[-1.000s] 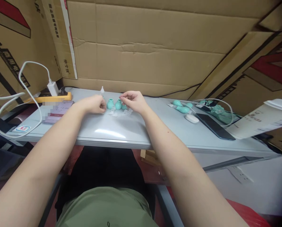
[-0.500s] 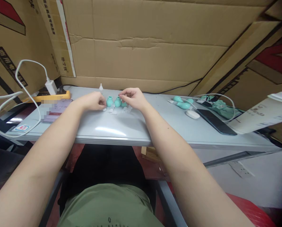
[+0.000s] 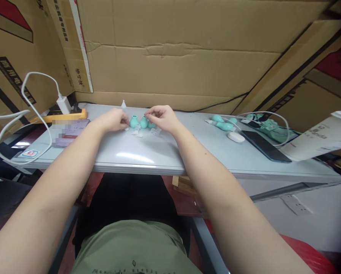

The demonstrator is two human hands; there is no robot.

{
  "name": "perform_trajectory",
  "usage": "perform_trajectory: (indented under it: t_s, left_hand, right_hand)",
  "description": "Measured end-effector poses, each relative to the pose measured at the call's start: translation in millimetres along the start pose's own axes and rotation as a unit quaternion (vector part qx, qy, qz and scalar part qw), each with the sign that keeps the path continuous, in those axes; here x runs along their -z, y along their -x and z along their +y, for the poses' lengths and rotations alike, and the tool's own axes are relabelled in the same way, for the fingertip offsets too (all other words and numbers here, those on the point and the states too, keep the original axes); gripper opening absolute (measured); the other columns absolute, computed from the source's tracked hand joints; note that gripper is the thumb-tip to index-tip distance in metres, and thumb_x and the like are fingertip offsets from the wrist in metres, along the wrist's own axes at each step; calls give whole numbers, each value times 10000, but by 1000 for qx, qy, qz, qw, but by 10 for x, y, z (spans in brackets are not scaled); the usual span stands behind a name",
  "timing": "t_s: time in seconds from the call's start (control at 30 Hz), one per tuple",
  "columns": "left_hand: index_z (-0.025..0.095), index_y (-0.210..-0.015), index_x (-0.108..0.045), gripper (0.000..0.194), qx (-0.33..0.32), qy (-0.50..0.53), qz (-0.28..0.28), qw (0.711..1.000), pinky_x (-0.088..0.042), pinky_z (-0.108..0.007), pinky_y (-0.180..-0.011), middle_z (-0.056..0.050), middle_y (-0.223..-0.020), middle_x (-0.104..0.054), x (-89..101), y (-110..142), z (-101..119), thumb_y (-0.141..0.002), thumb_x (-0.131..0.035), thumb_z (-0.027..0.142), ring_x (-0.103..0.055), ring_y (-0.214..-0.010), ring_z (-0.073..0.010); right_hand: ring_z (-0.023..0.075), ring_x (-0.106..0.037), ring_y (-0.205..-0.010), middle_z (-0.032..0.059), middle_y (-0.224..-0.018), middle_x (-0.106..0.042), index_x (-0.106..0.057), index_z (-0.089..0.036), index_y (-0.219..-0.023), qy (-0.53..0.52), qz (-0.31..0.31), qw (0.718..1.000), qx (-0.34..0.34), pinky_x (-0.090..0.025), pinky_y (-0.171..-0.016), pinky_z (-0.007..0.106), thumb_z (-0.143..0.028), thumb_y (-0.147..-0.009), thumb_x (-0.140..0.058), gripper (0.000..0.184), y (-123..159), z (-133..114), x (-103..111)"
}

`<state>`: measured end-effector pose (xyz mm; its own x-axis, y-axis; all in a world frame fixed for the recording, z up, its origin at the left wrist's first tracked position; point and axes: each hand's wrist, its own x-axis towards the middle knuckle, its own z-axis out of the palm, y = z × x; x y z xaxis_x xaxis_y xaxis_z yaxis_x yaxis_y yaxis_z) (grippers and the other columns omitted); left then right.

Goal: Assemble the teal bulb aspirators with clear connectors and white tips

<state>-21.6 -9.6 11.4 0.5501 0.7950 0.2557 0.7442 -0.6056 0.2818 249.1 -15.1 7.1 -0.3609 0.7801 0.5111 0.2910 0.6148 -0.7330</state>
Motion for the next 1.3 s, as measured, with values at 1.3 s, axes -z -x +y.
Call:
perform_trajectory:
  t_s: [1.3]
  left_hand:
    - [172, -900, -823, 216, -97, 39, 77, 992, -454, -315, -697, -58, -853, -765, -159, 2, 261, -842, -637, 265, -611, -721, -170]
  right_hand:
    - [249, -632, -894, 66, -869, -817, -912, -184, -965, 262, -236, 935, 30, -491, -794, 335, -313, -782, -745, 279, 19, -289, 149]
